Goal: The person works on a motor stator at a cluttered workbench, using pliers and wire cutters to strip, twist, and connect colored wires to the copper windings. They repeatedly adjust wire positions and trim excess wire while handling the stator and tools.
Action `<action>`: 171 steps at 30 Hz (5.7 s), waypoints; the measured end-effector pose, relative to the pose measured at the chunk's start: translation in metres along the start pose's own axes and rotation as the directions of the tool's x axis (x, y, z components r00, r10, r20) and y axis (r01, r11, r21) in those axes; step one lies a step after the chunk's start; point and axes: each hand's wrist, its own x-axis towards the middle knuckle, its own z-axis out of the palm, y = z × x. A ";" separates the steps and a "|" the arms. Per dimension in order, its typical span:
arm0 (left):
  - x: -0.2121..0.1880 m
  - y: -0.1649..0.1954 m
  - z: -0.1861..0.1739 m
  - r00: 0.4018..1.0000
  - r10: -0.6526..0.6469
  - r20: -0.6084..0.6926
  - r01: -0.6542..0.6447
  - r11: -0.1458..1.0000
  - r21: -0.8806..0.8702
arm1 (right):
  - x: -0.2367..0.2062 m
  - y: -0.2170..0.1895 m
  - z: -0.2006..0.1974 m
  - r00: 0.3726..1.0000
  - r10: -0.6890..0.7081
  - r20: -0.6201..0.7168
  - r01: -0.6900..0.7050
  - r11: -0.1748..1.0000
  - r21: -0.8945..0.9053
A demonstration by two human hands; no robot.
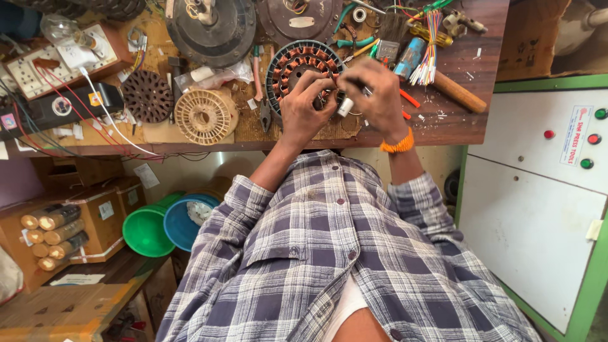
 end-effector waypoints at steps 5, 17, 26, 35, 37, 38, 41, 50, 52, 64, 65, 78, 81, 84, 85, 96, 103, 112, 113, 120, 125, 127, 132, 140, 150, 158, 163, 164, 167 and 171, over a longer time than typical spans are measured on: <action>0.002 0.001 0.000 0.999 0.037 -0.032 -0.038 0.999 -0.026 | 0.001 -0.011 0.001 1.000 0.030 -0.007 -0.030 0.998 0.049; 0.003 -0.001 -0.001 0.996 0.071 -0.053 -0.071 0.997 0.002 | 0.002 -0.001 0.002 0.994 -0.103 0.021 0.104 0.994 -0.038; 0.000 -0.006 0.002 0.996 0.082 -0.043 -0.082 0.997 0.004 | -0.004 -0.002 0.000 0.997 -0.070 0.012 0.070 0.996 -0.052; 0.001 -0.004 0.001 0.995 0.083 -0.053 -0.083 0.997 0.005 | -0.002 0.003 0.008 0.997 0.079 0.010 -0.080 0.988 0.134; 0.001 -0.004 0.001 0.997 0.059 -0.054 -0.060 0.998 -0.001 | -0.010 -0.001 0.006 0.996 0.066 0.053 -0.075 0.981 0.180; 0.002 -0.004 0.000 0.995 0.079 -0.054 -0.080 0.997 -0.004 | -0.009 -0.001 0.005 0.999 0.034 0.031 -0.037 0.993 0.110; 0.003 -0.005 -0.002 0.993 0.109 -0.055 -0.110 0.994 -0.009 | -0.005 -0.002 0.003 1.000 0.011 -0.009 -0.011 1.000 0.004; 0.005 -0.003 -0.004 1.000 -0.011 0.021 0.012 1.000 -0.023 | 0.014 0.009 0.009 0.985 0.175 -0.012 -0.170 0.971 0.166; 0.006 -0.004 -0.004 1.000 0.019 0.008 -0.019 0.999 -0.038 | 0.015 0.015 0.010 0.982 0.189 0.005 -0.186 0.961 0.202; 0.007 -0.003 -0.003 0.998 0.059 -0.024 -0.060 0.998 -0.019 | -0.002 0.000 0.002 0.999 0.047 -0.024 -0.047 0.999 0.014; 0.006 -0.003 -0.004 0.999 0.038 -0.024 -0.039 0.999 -0.036 | 0.001 -0.001 0.005 0.998 0.064 -0.022 -0.063 0.997 0.037; 0.007 -0.006 -0.001 0.998 0.057 -0.037 -0.058 0.998 -0.039 | 0.005 -0.010 -0.001 1.000 -0.011 0.000 0.011 1.000 0.029; 0.009 -0.008 0.001 0.994 0.093 -0.058 -0.095 0.995 -0.028 | 0.006 -0.008 0.001 1.000 0.005 0.018 -0.005 1.000 0.015; 0.009 -0.008 0.000 0.998 0.043 -0.040 -0.045 0.998 -0.040 | 0.006 -0.006 0.004 1.000 0.027 0.010 -0.027 0.999 0.035; 0.009 -0.008 0.000 0.999 0.020 -0.028 -0.022 0.999 -0.048 | 0.007 -0.005 0.004 1.000 0.020 -0.005 -0.020 0.999 0.044; 0.012 -0.002 0.000 0.992 0.093 -0.083 -0.092 0.996 0.011 | 0.007 -0.007 0.001 1.000 0.004 -0.012 -0.004 1.000 -0.008; 0.010 -0.006 0.000 0.991 0.108 -0.075 -0.106 0.994 0.037 | 0.010 -0.002 0.001 0.999 -0.049 0.017 0.049 0.999 -0.023; 0.009 -0.008 0.002 0.987 0.136 -0.091 -0.131 0.990 0.056 | 0.008 0.001 0.001 1.000 -0.013 0.028 0.015 0.996 -0.085; 0.008 -0.008 0.001 0.989 0.115 -0.090 -0.111 0.992 0.052 | 0.010 0.003 0.001 0.999 0.009 0.042 -0.007 0.999 -0.035; 0.010 -0.005 -0.001 1.000 0.007 -0.003 -0.007 0.997 -0.073 | 0.003 0.010 0.000 0.992 0.117 0.043 -0.124 0.962 0.244; 0.012 -0.010 -0.003 0.997 -0.045 0.069 0.053 0.992 -0.118 | -0.001 0.002 0.001 0.936 -0.351 -0.025 0.337 0.916 -0.217; 0.014 -0.011 -0.002 0.996 -0.033 0.081 0.043 0.992 -0.119 | 0.004 0.003 0.000 0.904 -0.423 -0.065 0.375 0.856 -0.355; 0.015 -0.009 -0.002 0.992 -0.087 0.089 0.096 0.990 -0.103 | 0.006 0.014 0.000 0.913 -0.408 0.009 0.398 0.886 -0.238; 0.010 -0.002 -0.004 0.998 -0.021 0.053 0.025 0.996 -0.083 | -0.008 0.029 0.001 0.917 0.307 0.257 -0.391 0.821 0.417; 0.014 0.000 -0.003 0.995 -0.072 0.065 0.075 0.996 -0.051 | 0.013 0.013 -0.013 0.868 -0.480 0.129 0.495 0.813 -0.305; 0.011 0.002 -0.003 0.998 0.069 -0.006 -0.070 0.996 -0.055 | 0.002 0.030 -0.003 0.906 0.290 0.309 -0.392 0.851 0.350; 0.008 -0.002 0.002 1.000 0.020 0.007 -0.019 0.998 -0.054 | -0.001 0.022 -0.004 0.971 0.230 0.072 -0.230 0.973 -0.001; 0.009 -0.004 0.003 1.000 -0.010 0.020 0.011 0.999 -0.053 | -0.001 0.019 -0.005 1.000 0.021 0.008 -0.020 0.993 -0.116; 0.011 -0.006 0.005 0.996 -0.075 0.051 0.078 0.995 -0.057 | 0.000 0.009 -0.004 0.903 -0.428 -0.042 0.381 0.842 -0.383; 0.020 -0.002 0.002 0.996 -0.064 0.054 0.069 0.994 -0.081 | 0.006 0.006 -0.002 0.854 -0.517 -0.059 0.450 0.790 -0.416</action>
